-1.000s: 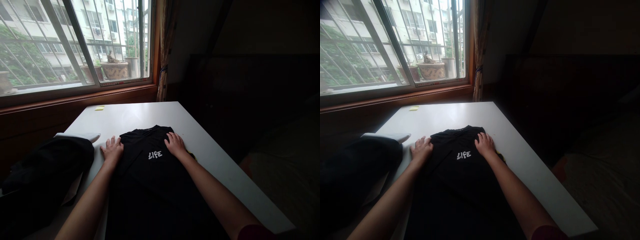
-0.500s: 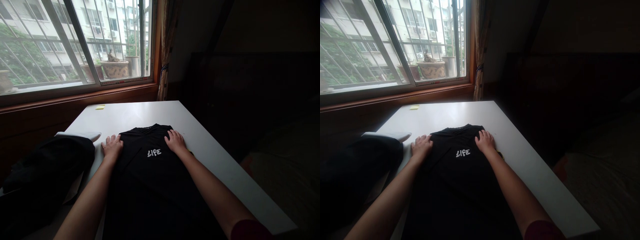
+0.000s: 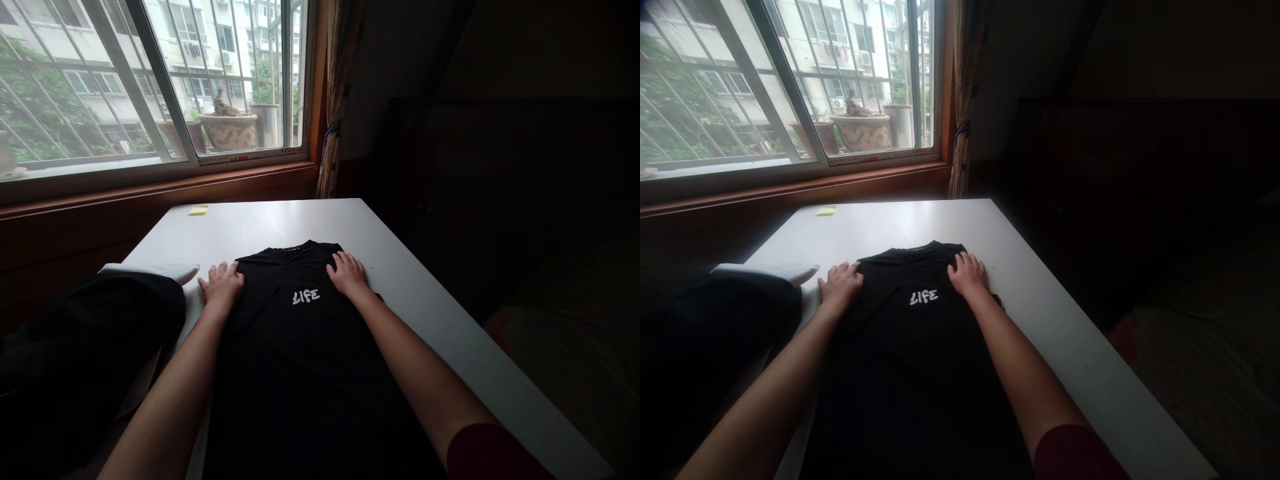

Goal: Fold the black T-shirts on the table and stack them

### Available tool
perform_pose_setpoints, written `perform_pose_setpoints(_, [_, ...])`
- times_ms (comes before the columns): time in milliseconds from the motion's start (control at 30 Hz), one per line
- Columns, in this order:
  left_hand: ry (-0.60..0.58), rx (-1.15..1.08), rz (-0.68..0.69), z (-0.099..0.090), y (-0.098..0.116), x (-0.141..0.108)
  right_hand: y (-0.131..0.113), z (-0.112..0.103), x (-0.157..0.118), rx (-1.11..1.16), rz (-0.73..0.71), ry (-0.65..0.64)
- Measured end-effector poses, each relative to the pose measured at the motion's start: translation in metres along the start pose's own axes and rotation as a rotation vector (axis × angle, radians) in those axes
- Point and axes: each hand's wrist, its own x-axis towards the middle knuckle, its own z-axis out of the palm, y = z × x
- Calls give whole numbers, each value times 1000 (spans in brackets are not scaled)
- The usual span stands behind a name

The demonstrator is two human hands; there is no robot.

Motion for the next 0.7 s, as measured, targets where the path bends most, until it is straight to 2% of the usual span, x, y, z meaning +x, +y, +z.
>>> perform_pose_setpoints(700, [-11,-12,-28,10,-4,45,-11,18,57,23,-17,-43])
